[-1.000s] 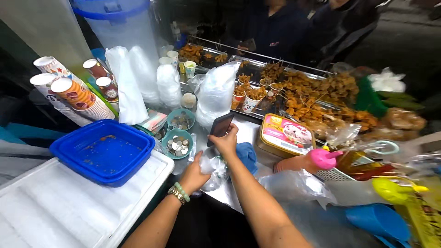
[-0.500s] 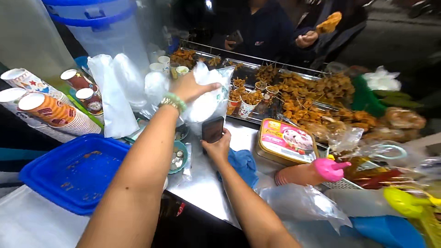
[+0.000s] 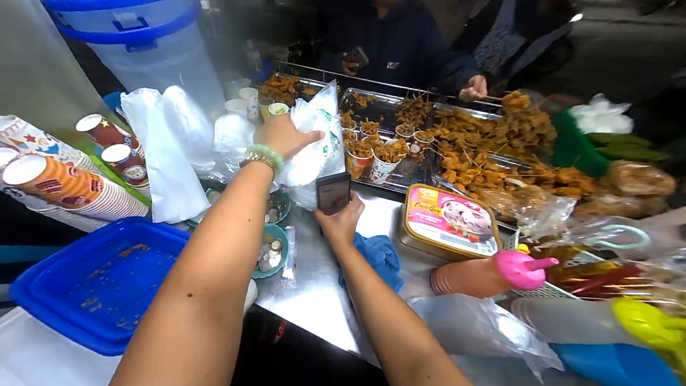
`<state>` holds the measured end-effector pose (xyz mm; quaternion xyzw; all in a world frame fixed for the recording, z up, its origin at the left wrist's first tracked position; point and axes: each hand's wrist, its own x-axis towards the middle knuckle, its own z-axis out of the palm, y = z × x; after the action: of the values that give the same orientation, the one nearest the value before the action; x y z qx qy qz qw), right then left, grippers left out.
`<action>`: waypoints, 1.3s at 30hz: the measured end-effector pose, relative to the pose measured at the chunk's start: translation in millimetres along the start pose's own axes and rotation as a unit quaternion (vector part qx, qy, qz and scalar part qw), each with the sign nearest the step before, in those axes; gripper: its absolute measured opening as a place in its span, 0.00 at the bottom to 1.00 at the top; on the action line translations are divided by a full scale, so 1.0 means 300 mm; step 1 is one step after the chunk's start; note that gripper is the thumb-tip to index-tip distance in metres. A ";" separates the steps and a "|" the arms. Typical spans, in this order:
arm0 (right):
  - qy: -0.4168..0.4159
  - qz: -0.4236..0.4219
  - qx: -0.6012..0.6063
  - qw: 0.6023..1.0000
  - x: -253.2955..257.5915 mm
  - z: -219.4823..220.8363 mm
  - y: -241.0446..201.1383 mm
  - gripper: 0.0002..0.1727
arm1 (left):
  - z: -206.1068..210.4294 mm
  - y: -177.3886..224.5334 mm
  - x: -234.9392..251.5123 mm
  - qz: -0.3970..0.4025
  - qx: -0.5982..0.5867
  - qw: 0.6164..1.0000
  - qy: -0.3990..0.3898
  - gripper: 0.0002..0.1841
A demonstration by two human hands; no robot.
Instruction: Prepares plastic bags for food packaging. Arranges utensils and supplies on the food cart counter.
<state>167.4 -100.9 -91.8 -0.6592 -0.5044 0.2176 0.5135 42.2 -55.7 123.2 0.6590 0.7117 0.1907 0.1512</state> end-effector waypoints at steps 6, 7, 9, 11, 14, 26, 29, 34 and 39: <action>0.008 -0.051 0.038 0.998 -0.022 -0.025 0.046 0.61 | 0.000 0.024 -0.044 0.016 0.001 1.000 -0.006 0.38; 0.026 -0.068 0.052 0.996 -0.028 -0.018 0.053 0.61 | -0.001 0.026 -0.050 0.020 0.000 1.000 -0.007 0.38; 0.046 -0.084 0.071 0.993 -0.041 -0.001 0.057 0.62 | -0.007 0.036 -0.069 0.024 0.010 1.000 -0.012 0.38; 0.040 -0.081 0.070 0.993 -0.054 0.017 0.048 0.61 | -0.015 0.048 -0.089 0.026 0.023 0.999 -0.021 0.37; 0.024 -0.068 0.048 0.996 -0.065 0.035 0.027 0.63 | -0.021 0.044 -0.095 0.025 0.033 0.999 -0.024 0.38; -0.014 -0.009 -0.036 0.999 -0.063 0.007 0.000 0.74 | -0.140 -0.056 -0.210 0.013 0.008 0.999 0.041 0.38; -0.030 -0.004 -0.027 0.999 -0.067 -0.002 0.013 0.77 | -0.162 -0.093 -0.278 0.011 0.005 0.998 0.055 0.38; -0.045 -0.002 -0.060 0.997 -0.101 -0.024 0.054 0.80 | -0.160 -0.148 -0.438 0.005 0.023 0.999 0.036 0.33; -0.030 -0.090 -0.004 0.995 -0.169 -0.130 -0.039 0.53 | 0.022 -0.225 -0.742 0.142 -0.021 0.978 -0.150 0.26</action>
<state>173.6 -164.0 -78.4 -0.6065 -0.5780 0.1882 0.5125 5.0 -280.8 77.7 0.7708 0.5762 0.1239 0.2416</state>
